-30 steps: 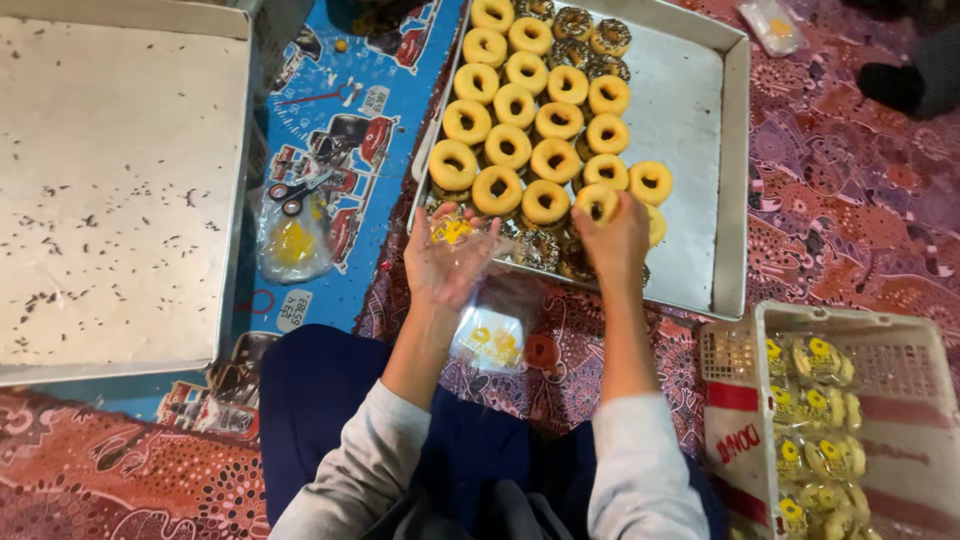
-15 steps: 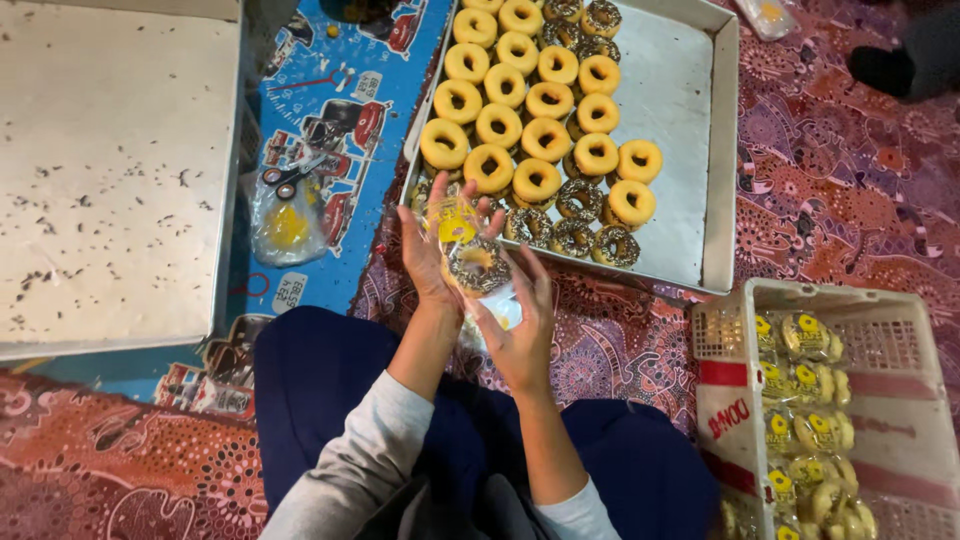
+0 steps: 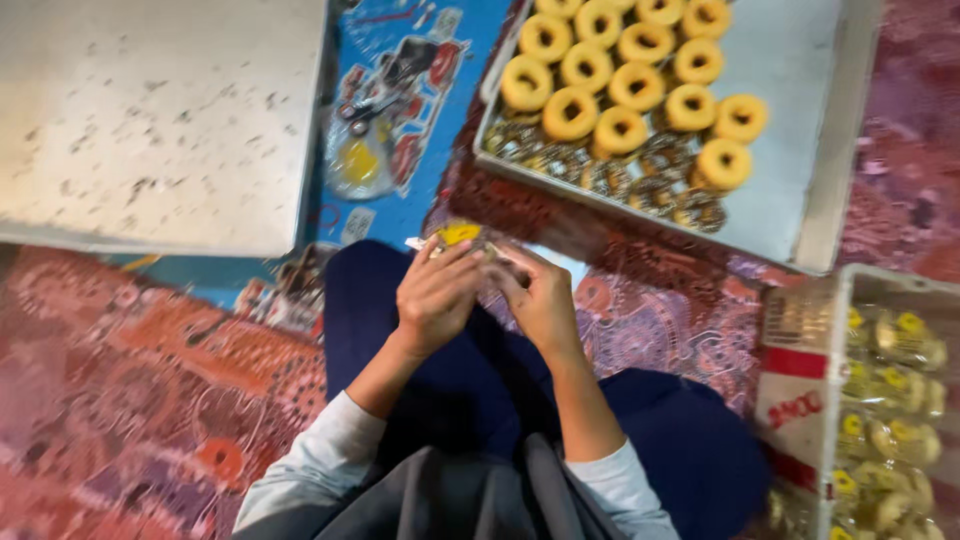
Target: The person sits on a patterned floor mat and repeatedly picks donuts from a metal tray, places them into clear plastic bags, and arranges the sealed bags into a white plastic crate. The donuts include plain and chocolate-sprinkled varieties.
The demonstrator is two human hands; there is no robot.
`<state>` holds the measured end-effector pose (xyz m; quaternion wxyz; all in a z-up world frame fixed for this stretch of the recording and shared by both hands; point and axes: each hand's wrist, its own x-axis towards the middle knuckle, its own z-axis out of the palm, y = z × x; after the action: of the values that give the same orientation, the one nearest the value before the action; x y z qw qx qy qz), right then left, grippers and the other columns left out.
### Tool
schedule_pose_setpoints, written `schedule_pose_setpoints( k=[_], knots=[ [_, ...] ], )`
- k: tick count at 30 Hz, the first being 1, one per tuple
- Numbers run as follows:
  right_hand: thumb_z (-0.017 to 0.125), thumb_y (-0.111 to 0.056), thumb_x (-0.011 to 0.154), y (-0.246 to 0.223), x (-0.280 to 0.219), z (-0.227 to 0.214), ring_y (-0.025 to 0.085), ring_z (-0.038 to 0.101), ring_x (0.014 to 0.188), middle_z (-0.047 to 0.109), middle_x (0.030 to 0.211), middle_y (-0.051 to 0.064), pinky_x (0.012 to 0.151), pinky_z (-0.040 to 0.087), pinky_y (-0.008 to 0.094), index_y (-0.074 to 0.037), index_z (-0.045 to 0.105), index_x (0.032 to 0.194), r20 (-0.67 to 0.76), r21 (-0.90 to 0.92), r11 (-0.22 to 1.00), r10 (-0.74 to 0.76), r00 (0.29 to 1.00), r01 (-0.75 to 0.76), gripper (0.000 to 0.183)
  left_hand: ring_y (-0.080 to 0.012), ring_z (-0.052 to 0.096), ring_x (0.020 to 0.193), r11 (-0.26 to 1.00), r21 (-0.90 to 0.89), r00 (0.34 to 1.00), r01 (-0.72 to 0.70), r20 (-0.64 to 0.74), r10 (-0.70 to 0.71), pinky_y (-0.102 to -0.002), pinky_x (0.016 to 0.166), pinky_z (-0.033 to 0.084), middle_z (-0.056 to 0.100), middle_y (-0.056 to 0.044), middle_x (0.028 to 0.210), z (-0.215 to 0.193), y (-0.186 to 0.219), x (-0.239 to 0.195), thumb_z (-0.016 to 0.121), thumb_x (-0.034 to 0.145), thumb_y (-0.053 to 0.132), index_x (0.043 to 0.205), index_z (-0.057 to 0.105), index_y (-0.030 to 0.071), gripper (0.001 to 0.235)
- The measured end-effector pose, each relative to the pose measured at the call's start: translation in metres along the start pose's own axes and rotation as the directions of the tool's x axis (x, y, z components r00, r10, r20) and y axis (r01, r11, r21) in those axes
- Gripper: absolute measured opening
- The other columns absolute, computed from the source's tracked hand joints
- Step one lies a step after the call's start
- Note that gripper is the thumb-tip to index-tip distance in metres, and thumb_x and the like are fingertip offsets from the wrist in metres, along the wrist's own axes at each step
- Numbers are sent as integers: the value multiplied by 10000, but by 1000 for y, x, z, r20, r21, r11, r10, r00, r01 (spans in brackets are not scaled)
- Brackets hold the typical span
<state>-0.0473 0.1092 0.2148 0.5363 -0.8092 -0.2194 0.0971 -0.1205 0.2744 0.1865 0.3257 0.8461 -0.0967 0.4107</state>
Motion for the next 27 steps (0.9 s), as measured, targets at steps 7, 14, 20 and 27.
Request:
schedule_pose_setpoints(
  k=[7,14,20,27],
  knots=[
    [757,-114,897,-61,-29,45,264,676,620,673,777,141,576,535,360,-26,768,1112,-20,-140,959,-253,967,247,233,-167,762,870,295,-732,512,614,85,-855,-337,820,633,783,-119,990,-62,8,-60,637,999,50,1033,692,-45,114],
    [797,-122,917,-71,-26,70,270,703,773,720,890,80,666,555,387,-111,774,1032,188,-274,833,-443,876,480,117,-146,739,961,469,-636,584,614,-35,-811,-265,891,595,771,-143,1057,-65,-7,-77,628,1037,27,1137,696,-92,170],
    [724,-2,925,-71,-12,76,282,712,1017,717,1083,106,873,590,385,-39,702,1233,192,-196,756,-596,780,625,311,-122,682,722,624,-203,640,754,15,-768,-254,672,553,792,-122,929,-69,2,-72,696,969,34,1135,766,-43,196],
    [670,-98,981,-25,20,59,188,752,917,757,1053,97,812,580,311,-104,720,1256,173,-305,944,189,967,-130,279,-196,761,989,445,-694,506,566,-134,-852,-302,926,614,762,-207,1102,-73,23,-47,615,1052,71,1152,728,-46,191]
  ],
)
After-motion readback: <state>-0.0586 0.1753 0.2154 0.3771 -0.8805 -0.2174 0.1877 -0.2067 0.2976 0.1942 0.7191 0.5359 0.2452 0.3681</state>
